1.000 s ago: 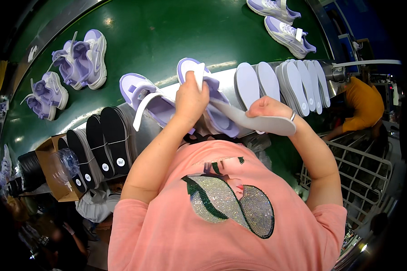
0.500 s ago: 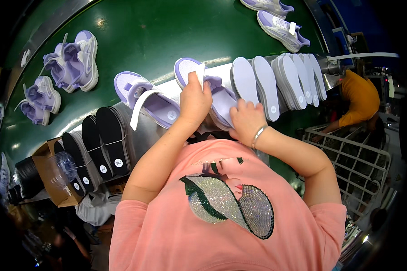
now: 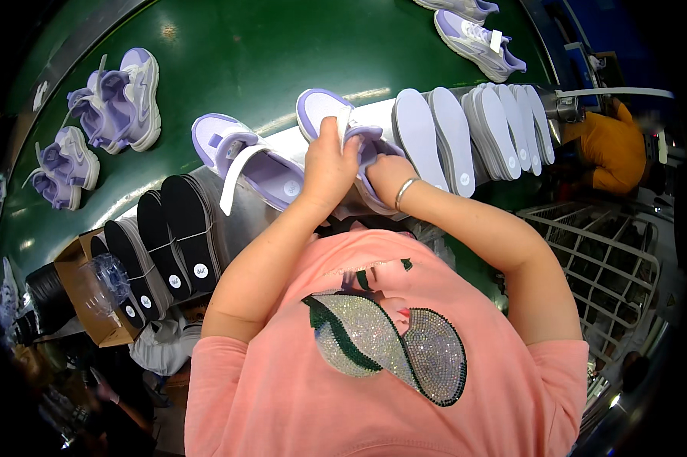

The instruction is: The person places white insoles into purple and white sneakers on a conveyor belt, including retrieving stacks of insoles from a nearby cart and inserting them into multiple pairs of shoes.

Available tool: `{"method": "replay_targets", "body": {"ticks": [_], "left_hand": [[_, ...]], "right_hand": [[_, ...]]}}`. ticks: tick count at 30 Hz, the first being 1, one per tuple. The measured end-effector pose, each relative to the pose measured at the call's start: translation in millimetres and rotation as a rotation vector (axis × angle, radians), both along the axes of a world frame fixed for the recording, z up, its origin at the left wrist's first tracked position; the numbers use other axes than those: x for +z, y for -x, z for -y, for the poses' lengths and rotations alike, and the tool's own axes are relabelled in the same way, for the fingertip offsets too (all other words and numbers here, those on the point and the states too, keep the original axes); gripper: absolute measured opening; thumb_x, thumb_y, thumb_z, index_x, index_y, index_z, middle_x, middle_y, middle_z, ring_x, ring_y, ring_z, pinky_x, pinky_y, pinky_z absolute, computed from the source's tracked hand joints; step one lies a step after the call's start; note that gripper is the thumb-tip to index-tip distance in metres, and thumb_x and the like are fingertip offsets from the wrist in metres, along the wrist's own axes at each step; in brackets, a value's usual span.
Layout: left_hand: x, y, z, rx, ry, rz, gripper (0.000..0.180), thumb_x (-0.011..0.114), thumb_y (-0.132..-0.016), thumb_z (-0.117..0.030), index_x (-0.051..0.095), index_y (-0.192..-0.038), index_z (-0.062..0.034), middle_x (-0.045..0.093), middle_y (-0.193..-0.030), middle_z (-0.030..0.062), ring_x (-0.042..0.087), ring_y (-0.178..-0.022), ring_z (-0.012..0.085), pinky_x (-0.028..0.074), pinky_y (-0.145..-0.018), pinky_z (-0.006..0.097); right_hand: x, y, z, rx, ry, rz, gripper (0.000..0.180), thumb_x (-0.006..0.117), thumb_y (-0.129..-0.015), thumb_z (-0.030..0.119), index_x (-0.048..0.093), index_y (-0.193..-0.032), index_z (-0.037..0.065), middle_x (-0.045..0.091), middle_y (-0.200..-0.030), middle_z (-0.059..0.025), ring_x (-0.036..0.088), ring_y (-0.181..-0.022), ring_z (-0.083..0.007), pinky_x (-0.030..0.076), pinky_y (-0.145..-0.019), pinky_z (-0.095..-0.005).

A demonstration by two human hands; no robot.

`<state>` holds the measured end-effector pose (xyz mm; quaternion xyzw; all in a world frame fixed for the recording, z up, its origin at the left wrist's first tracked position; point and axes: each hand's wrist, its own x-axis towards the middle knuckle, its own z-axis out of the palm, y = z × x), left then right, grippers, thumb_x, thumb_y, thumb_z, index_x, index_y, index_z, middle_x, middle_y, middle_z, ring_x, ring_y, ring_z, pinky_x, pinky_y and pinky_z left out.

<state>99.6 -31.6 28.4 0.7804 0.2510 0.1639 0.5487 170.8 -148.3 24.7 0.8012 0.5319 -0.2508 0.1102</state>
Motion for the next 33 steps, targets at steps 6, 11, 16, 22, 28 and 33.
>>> {"method": "replay_targets", "body": {"ticks": [6,11,16,22,28,33], "left_hand": [[-1.3,-4.9,-1.7,-0.011,0.001,-0.023,0.025,0.055,-0.077,-0.012,0.041,-0.093,0.0009,0.056,-0.075,0.0254,0.054,-0.071,0.0429,0.043,-0.061,0.046],[-5.4,-6.4,-4.0,-0.033,-0.015,-0.001,0.025,0.054,-0.077,-0.013,0.041,-0.093,0.0011,0.056,-0.074,0.0255,0.054,-0.071,0.0430,0.043,-0.061,0.046],[-4.5,-8.2,-2.8,-0.028,-0.051,-0.054,0.026,0.053,-0.078,-0.012,0.039,-0.093,0.0026,0.056,-0.073,0.0269,0.054,-0.070,0.0438,0.042,-0.059,0.047],[-6.6,-9.9,-0.3,-0.011,-0.070,-0.058,0.024,0.052,-0.079,-0.013,0.038,-0.090,0.0033,0.055,-0.071,0.0282,0.054,-0.068,0.0445,0.042,-0.058,0.048],[-4.9,-13.6,4.3,-0.025,-0.039,-0.084,0.025,0.053,-0.079,-0.013,0.038,-0.093,0.0025,0.055,-0.073,0.0273,0.054,-0.070,0.0443,0.042,-0.059,0.047],[-1.1,-4.8,0.5,-0.058,0.085,-0.099,0.025,0.051,-0.080,-0.010,0.039,-0.099,0.0005,0.056,-0.081,0.0249,0.056,-0.077,0.0409,0.043,-0.065,0.042]], "right_hand": [[-0.2,-5.7,-8.5,0.011,0.255,-0.061,0.022,0.052,-0.074,0.016,0.064,-0.085,0.003,0.061,-0.089,-0.0175,0.060,-0.084,-0.0287,0.046,-0.076,-0.0352],[11.3,-9.1,-32.0,0.005,0.468,-0.127,0.023,0.053,-0.073,0.014,0.065,-0.090,0.004,0.061,-0.095,-0.0163,0.060,-0.089,-0.0262,0.046,-0.077,-0.0343],[5.5,-9.4,-25.9,-0.117,0.389,-0.129,0.022,0.053,-0.072,0.015,0.065,-0.087,0.004,0.062,-0.092,-0.0163,0.061,-0.086,-0.0264,0.047,-0.072,-0.0342],[54.2,-16.5,-11.8,0.180,0.458,-0.230,0.033,0.049,-0.073,0.018,0.056,-0.101,0.001,0.062,-0.088,-0.0176,0.061,-0.084,-0.0278,0.042,-0.077,-0.0391],[32.5,-11.1,21.0,0.072,0.519,-0.285,0.050,0.050,-0.073,0.021,0.043,-0.116,-0.003,0.060,-0.097,-0.0168,0.058,-0.094,-0.0278,0.024,-0.092,-0.0519],[47.1,-19.7,23.6,0.047,0.300,-0.357,0.045,0.049,-0.076,0.023,0.044,-0.116,0.003,0.061,-0.092,-0.0135,0.058,-0.089,-0.0252,0.021,-0.097,-0.0474]]}}
